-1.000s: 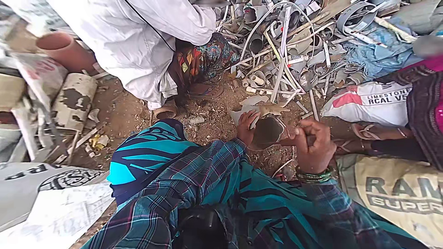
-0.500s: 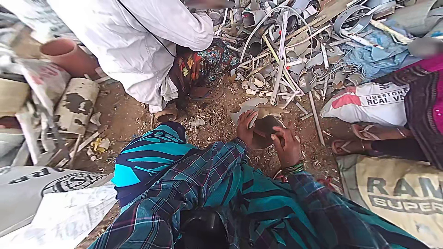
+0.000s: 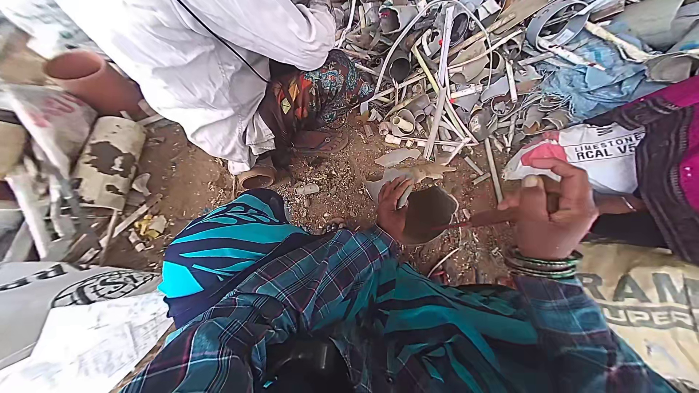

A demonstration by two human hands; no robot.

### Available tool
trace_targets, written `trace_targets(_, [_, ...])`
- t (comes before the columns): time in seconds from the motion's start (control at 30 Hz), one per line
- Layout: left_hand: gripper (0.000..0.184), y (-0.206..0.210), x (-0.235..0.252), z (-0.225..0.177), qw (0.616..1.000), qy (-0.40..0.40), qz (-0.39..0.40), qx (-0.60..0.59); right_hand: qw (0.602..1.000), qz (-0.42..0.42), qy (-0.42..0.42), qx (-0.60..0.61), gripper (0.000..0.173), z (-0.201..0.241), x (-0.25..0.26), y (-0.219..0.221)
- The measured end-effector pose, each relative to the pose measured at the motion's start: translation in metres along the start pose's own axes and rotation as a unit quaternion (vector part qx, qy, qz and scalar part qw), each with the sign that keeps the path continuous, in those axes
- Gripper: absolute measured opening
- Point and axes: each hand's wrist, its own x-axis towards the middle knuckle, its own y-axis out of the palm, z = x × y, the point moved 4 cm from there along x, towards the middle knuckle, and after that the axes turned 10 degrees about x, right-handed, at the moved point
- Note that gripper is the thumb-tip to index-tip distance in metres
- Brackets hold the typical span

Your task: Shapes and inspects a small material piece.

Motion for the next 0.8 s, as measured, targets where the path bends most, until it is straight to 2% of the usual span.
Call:
trace_targets(0.07, [0.047, -0.002, 0.004, 0.0, 1.0, -0.005, -0.001, -0.01, 1.0, -0.003, -0.009, 0.028, 0.025, 0.008, 0.005, -0.009])
trace_targets(0.23, [0.047, -0.005, 0.009, 0.001, 0.999, -0.041, 0.002, -0.031, 0.994, 0.059, 0.068, -0.067, 0.032, -0.057, -0.037, 0.033])
trace_targets(0.3, [0.048, -0.008, 0.015, -0.002, 0.998, -0.042, -0.012, -0.046, 0.997, 0.038, 0.031, -0.056, 0.032, -0.038, -0.026, 0.031])
trace_targets(0.37, [0.049, -0.009, 0.012, -0.001, 0.998, -0.042, -0.01, -0.046, 1.0, 0.0, -0.003, -0.001, 0.029, -0.003, -0.008, 0.009])
trace_targets(0.43, [0.049, -0.009, 0.013, -0.001, 0.999, -0.03, -0.004, -0.039, 0.999, -0.014, 0.001, 0.031, 0.026, 0.009, 0.004, -0.005])
trace_targets(0.5, [0.048, -0.008, 0.013, 0.002, 0.999, -0.022, 0.001, -0.032, 0.999, -0.02, 0.028, 0.028, 0.026, -0.011, -0.004, 0.004])
trace_targets(0.57, [0.048, -0.009, 0.012, 0.004, 0.999, -0.032, 0.005, -0.035, 0.996, 0.022, 0.089, -0.006, 0.03, -0.044, -0.025, 0.028])
trace_targets(0.63, [0.049, -0.01, 0.013, 0.004, 0.999, -0.035, -0.003, -0.039, 0.994, 0.048, 0.09, -0.04, 0.033, -0.062, -0.039, 0.044])
trace_targets(0.8, [0.046, -0.011, 0.012, 0.0, 1.0, -0.023, -0.003, -0.019, 0.999, -0.001, -0.024, 0.034, 0.035, 0.014, -0.004, 0.011])
